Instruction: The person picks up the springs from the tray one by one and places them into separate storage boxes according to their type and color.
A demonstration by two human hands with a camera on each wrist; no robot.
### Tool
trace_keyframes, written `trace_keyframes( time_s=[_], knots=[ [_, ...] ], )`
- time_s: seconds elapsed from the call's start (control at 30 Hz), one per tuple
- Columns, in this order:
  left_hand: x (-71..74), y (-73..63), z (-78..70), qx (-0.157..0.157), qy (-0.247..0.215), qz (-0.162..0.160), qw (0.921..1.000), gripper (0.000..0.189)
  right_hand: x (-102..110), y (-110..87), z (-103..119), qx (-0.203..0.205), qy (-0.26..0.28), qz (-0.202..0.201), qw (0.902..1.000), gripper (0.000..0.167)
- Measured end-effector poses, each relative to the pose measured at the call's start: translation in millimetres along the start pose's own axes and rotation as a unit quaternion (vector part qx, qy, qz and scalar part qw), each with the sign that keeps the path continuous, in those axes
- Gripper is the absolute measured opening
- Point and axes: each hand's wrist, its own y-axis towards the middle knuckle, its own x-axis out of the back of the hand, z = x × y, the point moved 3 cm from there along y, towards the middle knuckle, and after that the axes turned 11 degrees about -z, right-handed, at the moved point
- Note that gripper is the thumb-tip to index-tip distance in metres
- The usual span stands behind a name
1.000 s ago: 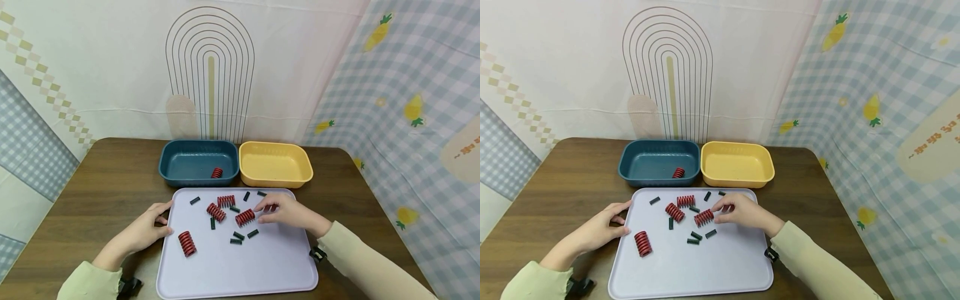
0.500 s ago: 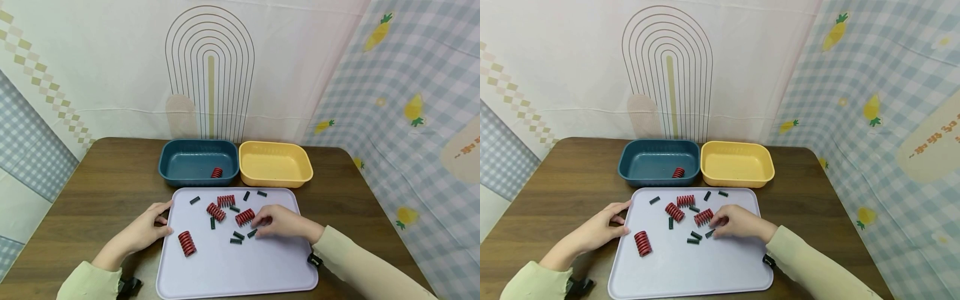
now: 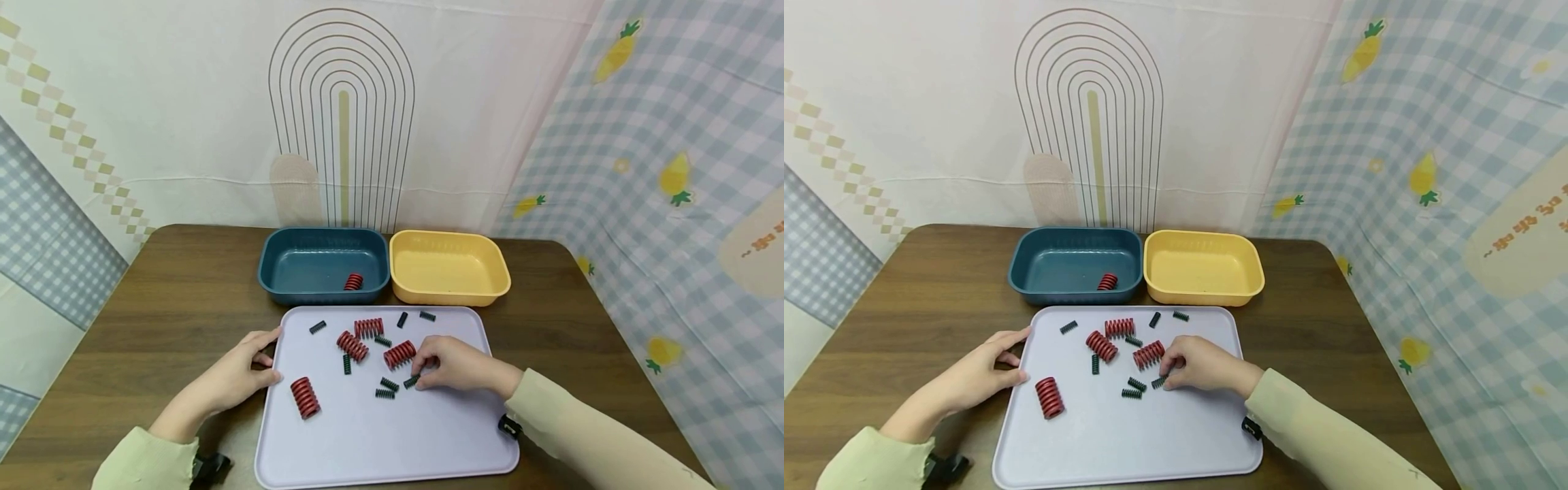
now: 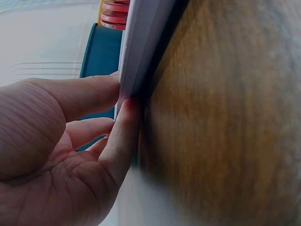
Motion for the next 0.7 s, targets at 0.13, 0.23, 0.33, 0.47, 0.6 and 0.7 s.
trace_keyframes(
  time_s=[0.13, 0.23, 0.33, 0.47, 0.6, 0.7],
  knots=[
    [0.1, -0.2, -0.2, 0.001, -0.001, 0.0, 1.0, 0.074, -1, 0.0, 0, -0.003, -0.007, 0.0, 1.0, 0.01],
    [0.1, -0.5, -0.4, 0.002, -0.004, 0.001, 1.0, 0.074, -1, -0.3, 0, -0.008, -0.014, 0.0, 0.9999, 0.009],
    [0.2, -0.6, 0.0, 0.001, -0.006, 0.0, 1.0, 0.074, 1, -0.7, 1, -0.013, -0.021, 0.0, 0.9997, 0.009],
    [0.5, -0.2, 1.2, -0.001, -0.001, -0.004, 1.0, 0.074, 5, -0.8, 3, -0.014, -0.019, -0.004, 0.9997, 0.009],
    [0.4, -0.2, 1.9, -0.003, -0.002, -0.004, 1.0, 0.074, 13, -1.0, 2, -0.018, -0.007, -0.017, 0.9997, 0.008],
    [0.2, 0.0, 2.0, -0.003, -0.004, -0.003, 1.0, 0.074, 21, -1.0, 2, -0.028, 0.006, -0.032, 0.9991, 0.007]
  ],
)
